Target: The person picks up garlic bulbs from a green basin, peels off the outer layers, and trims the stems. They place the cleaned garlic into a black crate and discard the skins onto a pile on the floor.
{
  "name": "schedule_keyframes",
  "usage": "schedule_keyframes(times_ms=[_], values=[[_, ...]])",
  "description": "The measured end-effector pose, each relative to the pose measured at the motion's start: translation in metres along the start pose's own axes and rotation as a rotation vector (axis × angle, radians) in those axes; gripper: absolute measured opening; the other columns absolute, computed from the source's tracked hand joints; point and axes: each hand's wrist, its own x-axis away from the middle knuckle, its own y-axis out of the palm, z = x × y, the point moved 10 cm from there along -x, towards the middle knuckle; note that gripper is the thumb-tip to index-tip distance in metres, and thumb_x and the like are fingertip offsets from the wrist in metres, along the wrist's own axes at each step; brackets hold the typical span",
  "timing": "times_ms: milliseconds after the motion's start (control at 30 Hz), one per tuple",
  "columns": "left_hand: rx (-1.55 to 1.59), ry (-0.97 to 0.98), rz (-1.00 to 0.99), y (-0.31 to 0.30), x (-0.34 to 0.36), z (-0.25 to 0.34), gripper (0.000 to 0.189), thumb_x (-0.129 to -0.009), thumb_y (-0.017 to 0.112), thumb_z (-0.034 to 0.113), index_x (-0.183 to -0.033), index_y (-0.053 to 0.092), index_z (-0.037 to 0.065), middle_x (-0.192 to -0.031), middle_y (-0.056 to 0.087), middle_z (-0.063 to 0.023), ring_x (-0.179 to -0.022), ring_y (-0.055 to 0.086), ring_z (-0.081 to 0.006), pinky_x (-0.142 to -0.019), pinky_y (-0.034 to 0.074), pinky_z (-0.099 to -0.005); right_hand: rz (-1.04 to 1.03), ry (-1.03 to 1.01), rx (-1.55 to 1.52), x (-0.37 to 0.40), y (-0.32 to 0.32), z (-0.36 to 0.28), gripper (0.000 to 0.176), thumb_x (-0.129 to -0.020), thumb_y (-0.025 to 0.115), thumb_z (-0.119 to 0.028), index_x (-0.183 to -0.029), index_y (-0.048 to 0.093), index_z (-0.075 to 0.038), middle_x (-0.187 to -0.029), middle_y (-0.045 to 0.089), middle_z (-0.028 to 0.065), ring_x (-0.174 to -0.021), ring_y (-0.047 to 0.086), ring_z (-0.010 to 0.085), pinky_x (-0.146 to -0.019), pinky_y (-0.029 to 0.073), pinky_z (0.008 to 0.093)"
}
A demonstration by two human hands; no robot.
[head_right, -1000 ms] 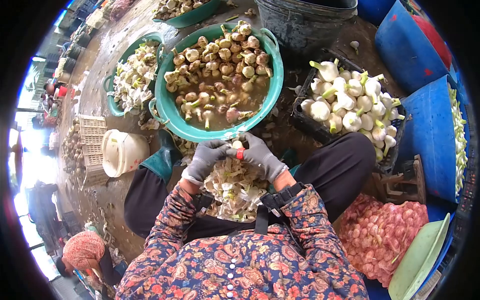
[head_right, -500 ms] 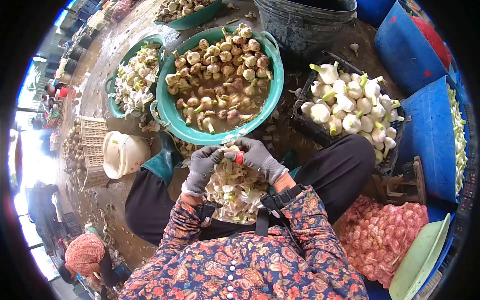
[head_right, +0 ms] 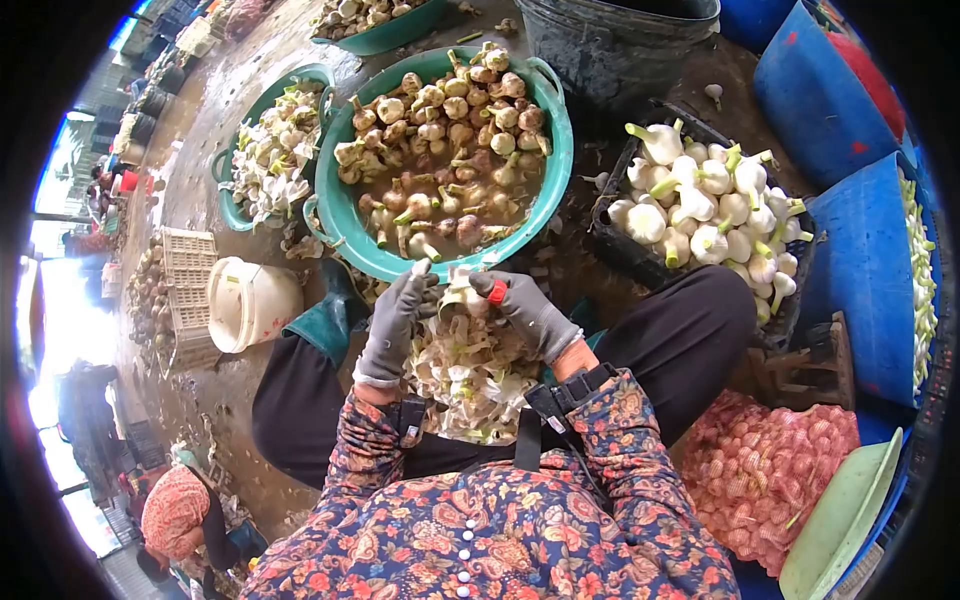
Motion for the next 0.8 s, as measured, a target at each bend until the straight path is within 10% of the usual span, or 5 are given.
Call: schedule_keyframes(times_ms=[133, 433, 600, 800], values=[[-0.51, 0.121, -0.147, 0.038, 0.002, 0.011, 0.03, -0.084, 0.065, 0.017, -0.108, 0.059, -0.001, -0.089, 0.062, -0.0015, -0.076, 0.056, -0.0067, -0.068, 0.045, -0.0197, 0.01, 0.054, 0.18, 0.009, 0.009, -0.004, 0.035, -0.088, 0.057, -0.037, -0.097, 0.064, -0.004, -0.07, 0.051, -0.0062, -0.059, 0.039, 0.0029, -0.051, 0.034, 0.0186], [0.338, -0.103, 0.104, 0.004, -0.01, -0.045, 0.018, -0.089, 0.055, 0.011, -0.102, 0.058, -0.002, -0.086, 0.062, -0.0028, -0.075, 0.058, -0.0094, -0.068, 0.049, -0.0213, -0.146, -0.093, 0.061, 0.009, 0.019, -0.018, 0.05, -0.075, 0.071, -0.023, -0.113, 0.053, 0.005, -0.1, 0.06, 0.0046, -0.089, 0.054, 0.0098, -0.081, 0.044, 0.0235], [0.028, 0.195, 0.057, 0.009, -0.006, -0.012, 0.019, -0.089, 0.056, 0.011, -0.102, 0.058, -0.002, -0.089, 0.062, -0.0028, -0.075, 0.058, -0.0091, -0.065, 0.048, -0.0207, -0.027, -0.149, 0.303, 0.004, 0.018, -0.022, 0.045, -0.076, 0.073, -0.02, -0.11, 0.055, 0.002, -0.102, 0.06, 0.0057, -0.088, 0.055, 0.0086, -0.079, 0.044, 0.0235], [0.616, -0.008, 0.127, -0.001, -0.013, -0.03, 0.016, -0.091, 0.053, 0.014, -0.1, 0.059, 0.002, -0.088, 0.063, -0.0038, -0.066, 0.057, -0.0091, -0.057, 0.048, -0.0217, -0.202, -0.192, -0.388, 0.003, 0.022, -0.012, 0.036, -0.082, 0.059, -0.009, -0.115, 0.048, 0.001, -0.106, 0.059, 0.0089, -0.094, 0.058, 0.0131, -0.077, 0.048, 0.0255]])
